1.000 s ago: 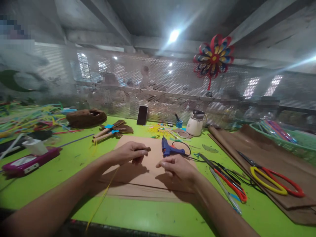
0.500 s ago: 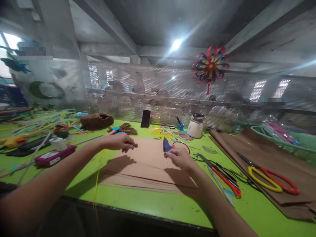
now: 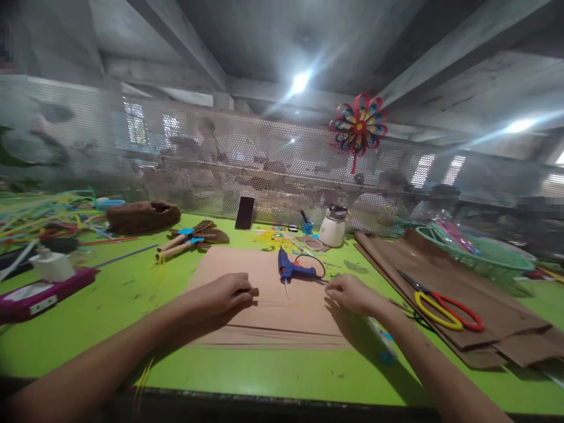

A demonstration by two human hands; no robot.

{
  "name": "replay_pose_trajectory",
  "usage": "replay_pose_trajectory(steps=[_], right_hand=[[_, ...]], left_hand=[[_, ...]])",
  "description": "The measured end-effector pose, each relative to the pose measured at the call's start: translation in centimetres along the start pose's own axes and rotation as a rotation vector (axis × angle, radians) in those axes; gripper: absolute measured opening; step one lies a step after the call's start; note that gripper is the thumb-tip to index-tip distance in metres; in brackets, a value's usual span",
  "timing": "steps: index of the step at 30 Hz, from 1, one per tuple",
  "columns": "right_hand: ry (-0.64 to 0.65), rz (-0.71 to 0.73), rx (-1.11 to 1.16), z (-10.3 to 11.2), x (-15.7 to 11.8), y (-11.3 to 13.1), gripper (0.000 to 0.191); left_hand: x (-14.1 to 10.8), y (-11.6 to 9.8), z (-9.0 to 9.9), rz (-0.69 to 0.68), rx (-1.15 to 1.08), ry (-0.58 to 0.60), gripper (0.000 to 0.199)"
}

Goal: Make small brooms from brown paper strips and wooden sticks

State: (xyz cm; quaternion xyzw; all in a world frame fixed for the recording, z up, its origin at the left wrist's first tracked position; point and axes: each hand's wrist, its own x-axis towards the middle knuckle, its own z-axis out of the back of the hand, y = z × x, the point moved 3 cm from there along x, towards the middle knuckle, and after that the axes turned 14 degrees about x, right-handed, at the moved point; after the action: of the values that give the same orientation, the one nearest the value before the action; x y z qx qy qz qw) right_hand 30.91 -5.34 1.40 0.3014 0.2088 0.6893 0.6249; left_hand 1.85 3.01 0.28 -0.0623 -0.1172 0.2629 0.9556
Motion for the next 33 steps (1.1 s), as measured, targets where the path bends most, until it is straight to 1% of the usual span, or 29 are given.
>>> replay_pose_trajectory(steps=[2,4,7,9,12,14,16,19,22,24,28,31,33], right_hand=[[-0.086,0.046,-0.02,-0.4,1.5,0.7,0.025],[-0.159,0.102,-0.035,-1.3,3.2,1.6,0.028],[-0.216,0.194,-0.041,-3.4,5.8,2.3,0.026],[-0.273,0.24,-0.053,-5.0,6.9,2.0,0.021],[-0.383,0.28,-0.091,-6.8,7.3,0.9,0.031],[-0.417,0.31,-0.113,-7.6,6.9,0.6,0.035],[-0.443,0.339,-0.125,-7.8,6.5,0.9,0.033],[-0.479,0.366,-0.124,-7.7,6.0,1.9,0.027],[-0.476,0.389,-0.108,-7.4,5.3,3.0,0.019],[-0.453,0.4,-0.08,-7.2,4.6,3.5,0.017],[-0.347,0.415,-0.005,-7.2,3.2,4.6,0.017],[-0.286,0.377,0.034,-7.5,2.8,5.1,0.016],[-0.269,0.342,0.079,-7.7,2.8,5.0,0.019]], left_hand=[[0.1,-0.2,0.1,-0.039,0.02,-0.002,0.034],[0.2,-0.1,0.2,-0.06,0.033,0.001,0.034],[0.4,0.3,0.2,-0.052,0.04,-0.002,0.031],[0.5,0.7,0.1,-0.027,0.052,0.005,0.029],[0.6,1.0,-0.3,-0.001,0.074,0.017,0.029],[0.7,1.2,-0.6,-0.002,0.07,0.014,0.028],[0.9,1.3,-0.7,-0.004,0.059,0.01,0.028],[1.1,1.5,-0.6,0.002,0.048,0.007,0.028],[1.3,1.7,-0.5,0.018,0.047,-0.01,0.03],[1.3,1.9,-0.4,0.042,0.061,-0.023,0.032],[1.2,2.2,-0.4,0.082,0.08,-0.012,0.032],[1.0,2.1,-0.3,0.089,0.069,0.004,0.029],[0.9,1.9,-0.3,0.096,0.054,0.012,0.026]])
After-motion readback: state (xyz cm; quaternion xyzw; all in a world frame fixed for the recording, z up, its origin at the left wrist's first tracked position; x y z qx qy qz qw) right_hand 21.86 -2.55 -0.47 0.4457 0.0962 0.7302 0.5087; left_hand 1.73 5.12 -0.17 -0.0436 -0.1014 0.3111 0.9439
